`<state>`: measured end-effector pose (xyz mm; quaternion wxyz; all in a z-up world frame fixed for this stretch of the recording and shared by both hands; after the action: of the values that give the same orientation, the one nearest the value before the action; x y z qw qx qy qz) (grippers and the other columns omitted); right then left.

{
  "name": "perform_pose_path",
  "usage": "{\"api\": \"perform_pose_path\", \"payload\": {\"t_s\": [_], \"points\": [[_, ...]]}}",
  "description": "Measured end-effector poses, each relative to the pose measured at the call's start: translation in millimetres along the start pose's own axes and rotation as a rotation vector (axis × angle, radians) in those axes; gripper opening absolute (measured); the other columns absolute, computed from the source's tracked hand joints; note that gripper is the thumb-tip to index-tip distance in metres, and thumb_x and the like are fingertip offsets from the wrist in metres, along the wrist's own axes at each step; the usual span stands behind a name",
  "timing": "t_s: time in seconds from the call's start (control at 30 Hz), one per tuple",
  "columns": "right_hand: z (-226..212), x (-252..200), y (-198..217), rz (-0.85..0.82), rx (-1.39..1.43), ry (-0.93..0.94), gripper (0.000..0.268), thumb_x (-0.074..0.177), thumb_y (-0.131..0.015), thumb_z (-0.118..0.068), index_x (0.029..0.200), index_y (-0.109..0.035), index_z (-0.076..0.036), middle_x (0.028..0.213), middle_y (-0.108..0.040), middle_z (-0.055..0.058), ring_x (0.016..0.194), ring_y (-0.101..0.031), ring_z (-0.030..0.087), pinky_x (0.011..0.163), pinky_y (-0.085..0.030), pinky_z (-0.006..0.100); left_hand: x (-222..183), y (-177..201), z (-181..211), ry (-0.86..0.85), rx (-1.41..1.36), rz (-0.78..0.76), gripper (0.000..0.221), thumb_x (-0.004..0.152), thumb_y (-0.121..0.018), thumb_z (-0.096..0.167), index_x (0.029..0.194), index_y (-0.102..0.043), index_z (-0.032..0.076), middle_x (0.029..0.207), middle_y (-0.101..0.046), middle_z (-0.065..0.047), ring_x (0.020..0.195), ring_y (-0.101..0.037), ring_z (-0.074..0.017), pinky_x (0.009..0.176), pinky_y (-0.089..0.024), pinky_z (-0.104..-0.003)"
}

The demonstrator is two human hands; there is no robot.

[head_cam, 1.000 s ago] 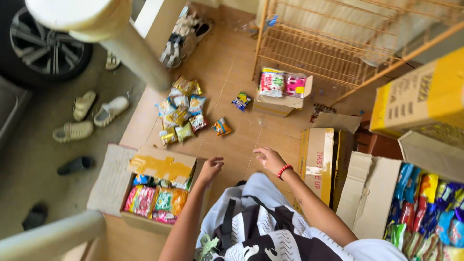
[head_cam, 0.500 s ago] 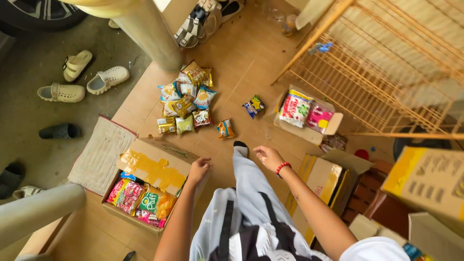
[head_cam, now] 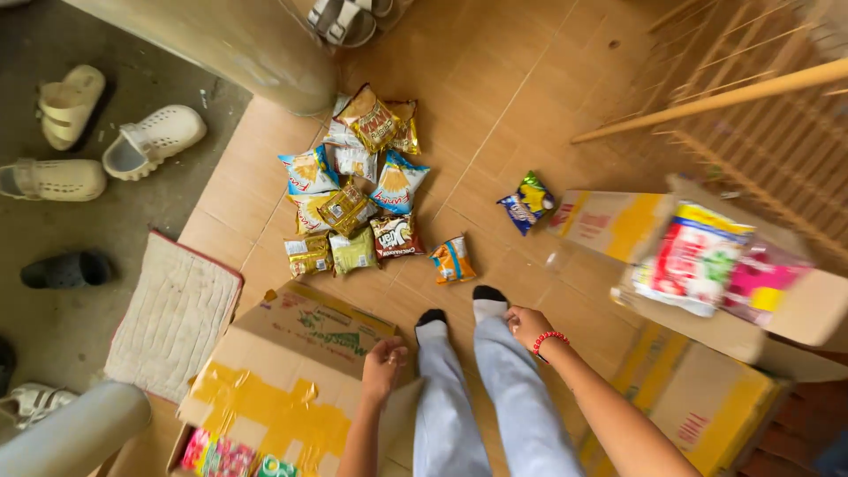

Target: The person picks up various snack packets from a pile on the floor and places them into a cardboard box. The person handles multiple types of snacks, including chips and crackers, arranging them inside the box by hand.

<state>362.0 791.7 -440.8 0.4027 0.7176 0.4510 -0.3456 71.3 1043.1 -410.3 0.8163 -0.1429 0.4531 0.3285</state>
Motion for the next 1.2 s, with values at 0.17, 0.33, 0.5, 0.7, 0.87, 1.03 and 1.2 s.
{"api": "perform_pose_path", "payload": {"t_s": [0.17,0.33,0.5,0.7,0.87,1.03,1.2], "points": [[19.1,152.8,-120.7,-0.010,0.011,0.178,0.034,0.085,-0.060,0.004,0.116,-0.070,-0.004,0.093,-0.074,0.007,0.083,-0.068,0.017,0.076,-0.056,0.033,24.9,13.1,44.1,0.050,-0.164,-0.005,0.033,0.101,-0.053,0.010,0.131,-0.060,-0.002,0.111,-0.073,-0.010,0.094,-0.067,-0.0175,0.085,-0.054,-0.031],[-87.4,235.0,-170.9,0.289,0.075,0.500,0.035,0.077,-0.063,0.009,0.108,-0.073,-0.004,0.133,-0.057,0.018,0.100,-0.069,0.030,0.081,-0.057,0.036,76.3,37.9,29.5,0.105,-0.353,0.001,0.033,0.101,-0.052,0.013,0.131,-0.059,-0.001,0.114,-0.072,-0.009,0.099,-0.069,-0.0182,0.089,-0.055,-0.032],[-72.1,324.4,-221.2,0.436,0.147,0.718,0.044,0.078,-0.061,0.016,0.113,-0.078,-0.004,0.144,-0.048,0.024,0.122,-0.059,0.033,0.099,-0.050,0.038,104.6,60.3,14.0,0.120,-0.487,0.066,0.034,0.101,-0.053,0.013,0.133,-0.060,0.002,0.117,-0.071,-0.010,0.098,-0.066,-0.0200,0.087,-0.053,-0.035],[-78.4,256.8,-215.7,-0.083,0.555,0.327,0.055,0.089,-0.047,0.013,0.140,-0.061,-0.001,0.122,-0.075,0.012,0.102,-0.067,0.012,0.087,-0.053,0.022,99.4,68.9,6.5,0.134,-0.545,0.181,0.058,0.094,-0.064,0.021,0.148,-0.044,0.008,0.121,-0.064,-0.004,0.103,-0.064,-0.0148,0.091,-0.053,-0.033],[-131.6,99.5,-168.4,-0.310,0.583,0.258,0.047,0.093,-0.060,0.002,0.140,-0.059,-0.006,0.127,-0.070,0.004,0.109,-0.063,0.011,0.095,-0.052,0.026,94.1,50.1,1.7,0.199,-0.598,0.223,0.081,0.091,-0.073,0.025,0.157,-0.027,0.016,0.112,-0.060,-0.007,0.095,-0.058,-0.0163,0.083,-0.050,-0.035],[-143.8,36.5,-157.8,-0.522,0.655,0.333,0.045,0.095,-0.064,-0.003,0.139,-0.058,-0.004,0.130,-0.062,-0.003,0.128,-0.060,0.012,0.104,-0.049,0.029,91.8,16.4,26.7,0.030,-0.644,0.241,0.075,0.087,-0.074,0.019,0.150,-0.034,0.014,0.118,-0.065,-0.005,0.099,-0.064,-0.0156,0.081,-0.053,-0.034],[-31.5,102.5,-175.5,-0.351,1.074,0.029,0.012,0.097,-0.057,-0.002,0.105,-0.065,0.001,0.106,-0.072,0.015,0.106,-0.071,0.034,0.083,-0.054,0.036,80.6,12.4,53.5,0.029,-0.669,0.369,0.054,0.091,-0.070,0.013,0.140,-0.048,0.008,0.111,-0.065,-0.009,0.092,-0.067,-0.0204,0.074,-0.059,-0.038]]}}
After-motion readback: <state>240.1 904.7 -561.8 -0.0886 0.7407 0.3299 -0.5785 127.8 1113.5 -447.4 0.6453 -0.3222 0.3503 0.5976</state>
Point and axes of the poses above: each hand's wrist, its own x-axis towards the middle knuckle, its own y-axis out of the back of the hand, z = x × y, the point moved 7 cm from there along x, towards the middle knuckle
